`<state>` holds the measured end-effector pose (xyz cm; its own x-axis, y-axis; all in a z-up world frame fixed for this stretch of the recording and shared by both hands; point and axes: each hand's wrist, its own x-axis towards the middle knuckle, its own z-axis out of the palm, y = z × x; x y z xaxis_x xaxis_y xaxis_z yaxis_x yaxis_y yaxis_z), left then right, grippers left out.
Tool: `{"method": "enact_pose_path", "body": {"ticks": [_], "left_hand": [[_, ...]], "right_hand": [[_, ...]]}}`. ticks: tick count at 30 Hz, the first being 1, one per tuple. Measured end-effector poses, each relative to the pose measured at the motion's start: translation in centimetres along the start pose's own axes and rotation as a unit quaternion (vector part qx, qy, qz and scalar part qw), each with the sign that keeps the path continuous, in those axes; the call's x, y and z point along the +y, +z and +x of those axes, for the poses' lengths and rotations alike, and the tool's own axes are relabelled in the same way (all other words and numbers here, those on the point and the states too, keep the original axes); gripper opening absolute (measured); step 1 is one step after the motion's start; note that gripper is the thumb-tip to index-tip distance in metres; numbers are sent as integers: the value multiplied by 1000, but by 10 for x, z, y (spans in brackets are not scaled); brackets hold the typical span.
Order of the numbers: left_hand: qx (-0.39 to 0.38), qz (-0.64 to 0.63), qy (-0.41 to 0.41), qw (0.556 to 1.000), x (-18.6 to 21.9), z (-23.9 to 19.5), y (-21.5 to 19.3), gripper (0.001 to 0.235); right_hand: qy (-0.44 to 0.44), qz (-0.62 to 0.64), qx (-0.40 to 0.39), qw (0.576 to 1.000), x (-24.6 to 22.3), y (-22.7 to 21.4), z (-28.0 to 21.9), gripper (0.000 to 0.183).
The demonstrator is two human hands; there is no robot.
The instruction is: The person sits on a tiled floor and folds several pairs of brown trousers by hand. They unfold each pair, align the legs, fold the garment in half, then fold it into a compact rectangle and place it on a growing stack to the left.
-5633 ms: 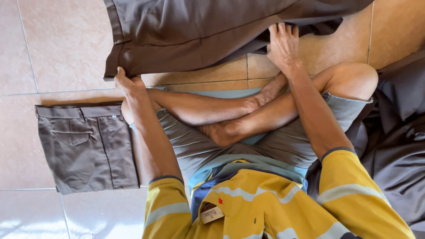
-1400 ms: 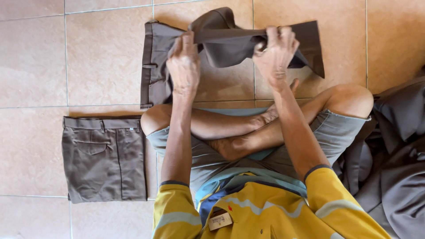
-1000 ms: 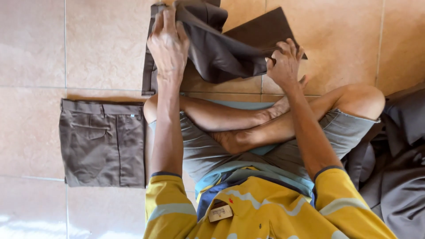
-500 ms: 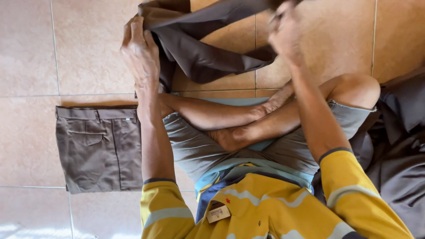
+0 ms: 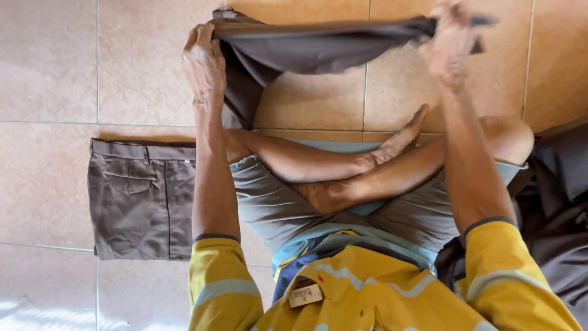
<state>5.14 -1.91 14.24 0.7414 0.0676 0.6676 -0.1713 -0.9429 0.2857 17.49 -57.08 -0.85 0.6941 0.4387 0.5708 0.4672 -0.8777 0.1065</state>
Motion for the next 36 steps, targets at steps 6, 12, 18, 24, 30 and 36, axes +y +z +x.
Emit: {"method": "enact_pose_path", "body": {"ticks": [6, 12, 18, 24, 30, 36], "left_hand": [[47, -71, -13, 996, 56, 3, -12, 37], [-153, 92, 118, 977, 75, -119, 33, 23], [-333, -12, -94, 938, 110, -155, 95, 29], [-512, 25, -146, 846, 101, -166, 149, 90], [-546, 110, -156, 816, 3, -142, 128, 91], [-533, 169, -218, 800, -53, -157, 118, 99]], "right_hand": [[153, -177, 39, 972, -16, -160, 58, 62], [257, -64, -273, 925, -24, -122, -34, 58], [283, 53, -412, 864, -22, -80, -60, 47], [287, 120, -458, 833, -43, -64, -53, 43], [246, 226, -421, 843, -43, -49, -53, 55], [365, 114, -380, 843, -28, 2, -81, 51]]}}
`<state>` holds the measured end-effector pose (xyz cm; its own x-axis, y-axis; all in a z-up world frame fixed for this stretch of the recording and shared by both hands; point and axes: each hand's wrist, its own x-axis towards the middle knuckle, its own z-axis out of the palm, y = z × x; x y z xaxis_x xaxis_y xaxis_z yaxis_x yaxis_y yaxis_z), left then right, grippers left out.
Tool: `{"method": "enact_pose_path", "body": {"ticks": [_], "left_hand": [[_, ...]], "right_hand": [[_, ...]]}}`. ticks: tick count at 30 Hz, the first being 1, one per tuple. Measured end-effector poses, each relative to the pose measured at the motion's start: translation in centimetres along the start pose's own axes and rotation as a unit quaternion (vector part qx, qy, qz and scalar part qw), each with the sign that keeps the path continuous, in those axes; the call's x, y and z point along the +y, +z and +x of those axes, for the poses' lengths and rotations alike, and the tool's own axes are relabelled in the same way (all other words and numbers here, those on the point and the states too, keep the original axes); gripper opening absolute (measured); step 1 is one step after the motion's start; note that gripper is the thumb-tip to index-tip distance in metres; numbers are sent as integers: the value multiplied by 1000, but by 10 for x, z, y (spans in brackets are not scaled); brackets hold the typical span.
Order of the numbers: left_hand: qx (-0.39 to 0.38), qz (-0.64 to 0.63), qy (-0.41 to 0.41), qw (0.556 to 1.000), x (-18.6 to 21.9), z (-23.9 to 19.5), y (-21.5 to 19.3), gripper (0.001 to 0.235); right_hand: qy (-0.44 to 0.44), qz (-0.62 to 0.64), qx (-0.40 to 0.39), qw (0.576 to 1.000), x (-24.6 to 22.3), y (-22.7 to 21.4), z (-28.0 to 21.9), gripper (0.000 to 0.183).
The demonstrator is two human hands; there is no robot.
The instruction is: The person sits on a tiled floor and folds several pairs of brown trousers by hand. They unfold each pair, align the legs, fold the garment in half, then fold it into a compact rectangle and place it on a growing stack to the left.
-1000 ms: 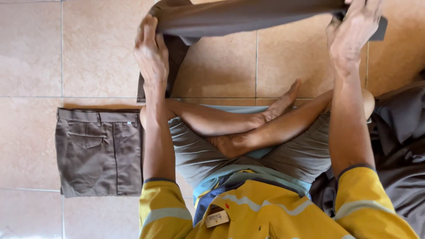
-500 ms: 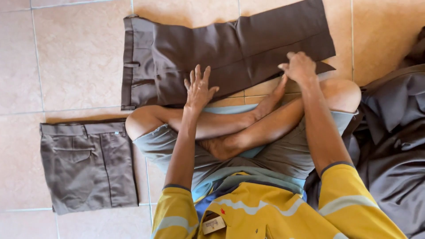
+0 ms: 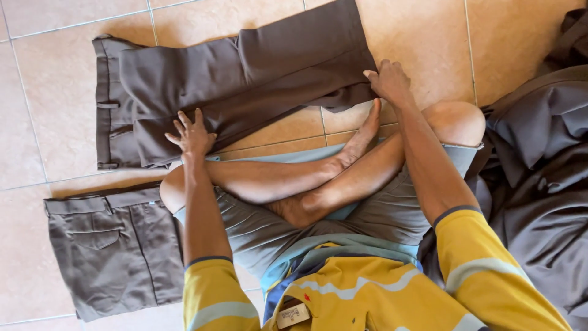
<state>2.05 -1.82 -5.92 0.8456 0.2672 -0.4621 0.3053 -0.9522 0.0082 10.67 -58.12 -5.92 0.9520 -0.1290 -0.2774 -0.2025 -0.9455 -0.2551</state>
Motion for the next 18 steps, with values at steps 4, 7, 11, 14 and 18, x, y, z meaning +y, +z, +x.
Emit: {"method": "enact_pose_path", "body": {"ticks": [4, 7, 11, 14, 18], "left_hand": [[162, -43, 45, 985, 51, -35, -1, 85], [288, -69, 157, 942, 90, -52, 14, 88], [231, -222, 294, 901, 146, -91, 1, 129], [294, -170, 373, 863, 152, -47, 77, 74], [228, -437, 395, 775, 127, -34, 60, 33]], "right_hand": [[-12, 58, 25, 998, 11, 42, 39, 41], [-105, 70, 161, 979, -28, 21, 20, 21], [-364, 276, 30, 889, -129, -47, -68, 40], [-490, 160, -85, 853, -186, -39, -129, 25], [-498, 257, -59, 826, -177, -18, -129, 29]]}}
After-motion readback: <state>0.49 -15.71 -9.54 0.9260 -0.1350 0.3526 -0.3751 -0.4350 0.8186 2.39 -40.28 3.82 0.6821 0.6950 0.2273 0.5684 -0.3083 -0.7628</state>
